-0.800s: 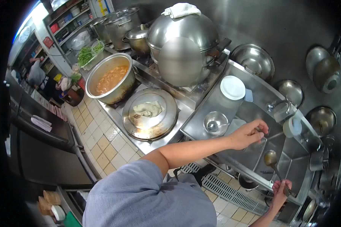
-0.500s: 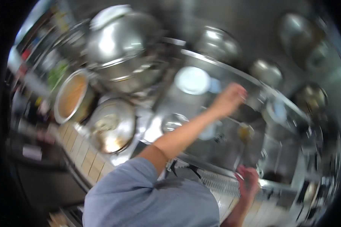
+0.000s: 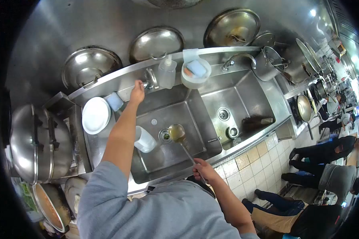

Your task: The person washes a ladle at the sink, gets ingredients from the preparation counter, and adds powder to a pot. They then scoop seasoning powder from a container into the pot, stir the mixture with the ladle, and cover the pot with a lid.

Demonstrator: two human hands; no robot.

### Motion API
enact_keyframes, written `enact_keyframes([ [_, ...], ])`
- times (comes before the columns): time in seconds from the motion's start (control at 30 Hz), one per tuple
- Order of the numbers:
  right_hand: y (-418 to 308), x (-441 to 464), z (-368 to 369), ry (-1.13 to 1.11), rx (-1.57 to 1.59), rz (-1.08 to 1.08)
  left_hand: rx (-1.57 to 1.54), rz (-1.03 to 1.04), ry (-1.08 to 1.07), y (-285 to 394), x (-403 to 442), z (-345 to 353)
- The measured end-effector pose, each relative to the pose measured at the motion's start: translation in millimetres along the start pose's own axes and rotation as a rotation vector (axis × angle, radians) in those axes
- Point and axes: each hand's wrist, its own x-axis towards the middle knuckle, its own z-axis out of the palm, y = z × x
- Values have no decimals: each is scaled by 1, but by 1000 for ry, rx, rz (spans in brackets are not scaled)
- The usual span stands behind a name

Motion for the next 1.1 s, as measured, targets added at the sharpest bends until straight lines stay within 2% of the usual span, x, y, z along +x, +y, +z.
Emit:
enact_keyframes([
  [0.07,0,15,4,-108,134,10,-82,-6,-5,-2,-7,16],
  [0.13,-12,27,14,-68,118,39,-570,-294,-138,5,-10,20],
  [0.17,-16,36,23,-48,136,58,-560,-307,-137,-3,-4,25],
  [0.2,-21,50,26,-53,136,69,-440,-196,-28,-19,8,44],
  [0.3,-29,84,34,-154,133,88,-290,-97,81,-17,8,45],
  [0.37,-42,96,47,-135,220,75,-173,-95,200,-12,9,45],
  [0.43,-54,108,54,-129,242,65,-180,-116,209,-19,19,50],
  [0.53,-66,116,59,-95,254,53,-96,-91,206,-16,19,44],
  [0.6,-71,122,61,-77,234,46,-355,-362,-37,0,15,26],
  [0.9,-85,151,67,-53,250,108,-458,-331,-57,-11,23,30],
  [1.1,-77,166,69,-65,292,307,-521,-369,-76,-7,20,24],
])
